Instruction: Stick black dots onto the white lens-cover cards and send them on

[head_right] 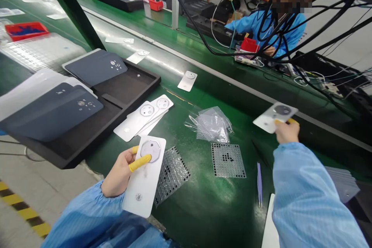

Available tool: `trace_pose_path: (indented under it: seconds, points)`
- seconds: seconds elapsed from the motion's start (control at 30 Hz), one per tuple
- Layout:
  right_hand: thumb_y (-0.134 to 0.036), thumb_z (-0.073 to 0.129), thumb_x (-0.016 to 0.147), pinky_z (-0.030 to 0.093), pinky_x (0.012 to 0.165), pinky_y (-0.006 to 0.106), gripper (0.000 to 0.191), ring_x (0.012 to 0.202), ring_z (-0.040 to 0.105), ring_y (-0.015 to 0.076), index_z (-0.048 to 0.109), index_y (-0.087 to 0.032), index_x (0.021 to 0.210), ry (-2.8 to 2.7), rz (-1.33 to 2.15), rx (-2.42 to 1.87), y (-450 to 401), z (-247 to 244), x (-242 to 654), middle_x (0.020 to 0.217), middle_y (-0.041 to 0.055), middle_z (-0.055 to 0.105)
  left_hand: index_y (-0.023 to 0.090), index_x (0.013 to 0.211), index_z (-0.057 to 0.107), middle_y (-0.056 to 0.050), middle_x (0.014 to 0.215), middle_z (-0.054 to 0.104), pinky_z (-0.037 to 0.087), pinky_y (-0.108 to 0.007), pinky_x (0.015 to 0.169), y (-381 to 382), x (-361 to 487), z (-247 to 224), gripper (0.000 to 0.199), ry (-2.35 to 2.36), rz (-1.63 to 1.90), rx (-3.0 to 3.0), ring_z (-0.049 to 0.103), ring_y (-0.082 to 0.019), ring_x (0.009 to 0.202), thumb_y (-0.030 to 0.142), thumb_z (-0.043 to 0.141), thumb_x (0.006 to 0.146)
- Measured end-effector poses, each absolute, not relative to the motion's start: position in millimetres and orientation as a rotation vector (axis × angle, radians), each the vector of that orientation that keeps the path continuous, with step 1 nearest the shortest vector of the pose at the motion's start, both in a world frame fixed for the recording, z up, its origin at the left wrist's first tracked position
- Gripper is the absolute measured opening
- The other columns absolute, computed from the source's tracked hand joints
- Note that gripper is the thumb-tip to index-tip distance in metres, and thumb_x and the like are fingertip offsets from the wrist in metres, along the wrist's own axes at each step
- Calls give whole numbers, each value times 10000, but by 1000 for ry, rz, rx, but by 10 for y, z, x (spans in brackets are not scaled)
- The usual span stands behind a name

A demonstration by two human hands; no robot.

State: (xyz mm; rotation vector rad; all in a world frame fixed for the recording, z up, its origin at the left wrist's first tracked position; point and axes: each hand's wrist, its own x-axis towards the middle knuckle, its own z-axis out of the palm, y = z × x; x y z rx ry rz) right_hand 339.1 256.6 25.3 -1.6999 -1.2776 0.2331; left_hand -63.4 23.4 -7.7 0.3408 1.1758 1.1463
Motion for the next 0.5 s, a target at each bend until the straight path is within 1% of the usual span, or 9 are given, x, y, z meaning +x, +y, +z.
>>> trace_pose_path:
  seconds: [0.03,0.07,0.1,0.13,0.23,0.33,0.4,0.43,0.5]
  points:
    - [-200,632,769,562,645,440,253,804,700,299,610,-100,1001,-1285,365,-1674,2550,216,3164,1012,283,651,115,879,673,-87,707,739,549,-256,498,212,-654,-71,413,1147,1125,346,675,-181,534,305,880,577]
    - [-163,616,761,575,679,417,305,837,705,278,589,-114,1061,-1309,507,-1635,2516,159,2899,1073,259,649,117,865,677,-88,713,738,553,-259,515,187,-670,-62,391,1120,1114,350,678,-182,550,308,875,587]
    - [-131,597,757,584,724,391,356,871,707,249,569,-140,1111,-1344,645,-1581,2464,85,2598,1124,215,650,119,849,681,-85,716,736,555,-258,530,160,-682,-50,373,1100,1120,351,680,-180,564,310,872,592]
    - [-120,585,754,592,740,384,366,867,711,232,568,-153,1118,-1382,773,-1530,2393,-1,2269,1117,180,666,120,829,684,-77,707,732,554,-253,537,129,-690,-35,363,1085,1136,352,677,-175,568,310,876,586]
    - [-162,563,801,600,759,391,322,854,714,211,575,-148,1122,-1505,1065,-1374,2129,-288,1208,1036,131,705,124,780,688,-40,641,702,529,-222,510,17,-697,13,390,1087,1228,328,640,-140,526,340,898,532]
    - [-225,559,854,582,801,405,344,894,702,217,552,-136,1186,-1627,1213,-1243,1917,-507,294,1029,127,706,120,746,682,-16,589,676,490,-188,469,-98,-711,23,450,1152,1377,279,596,-109,481,396,911,473]
    - [-250,591,856,558,843,425,404,919,693,232,529,-140,1240,-1714,1259,-1185,1857,-566,-110,1001,115,710,118,751,676,-11,584,679,481,-185,458,-161,-751,-1,477,1216,1461,258,589,-105,468,399,916,450]
    - [-248,606,852,550,850,433,439,899,693,235,514,-136,1266,-1758,1276,-1164,1852,-562,-239,956,104,716,117,756,671,-12,591,687,485,-192,457,-189,-783,-20,488,1246,1482,250,593,-110,464,394,918,439]
    - [-231,613,852,547,833,439,487,799,698,227,484,-122,1309,-1840,1306,-1133,1871,-497,-338,815,65,717,118,775,663,-24,629,711,501,-217,466,-235,-861,-59,509,1299,1488,237,614,-132,473,363,926,413]
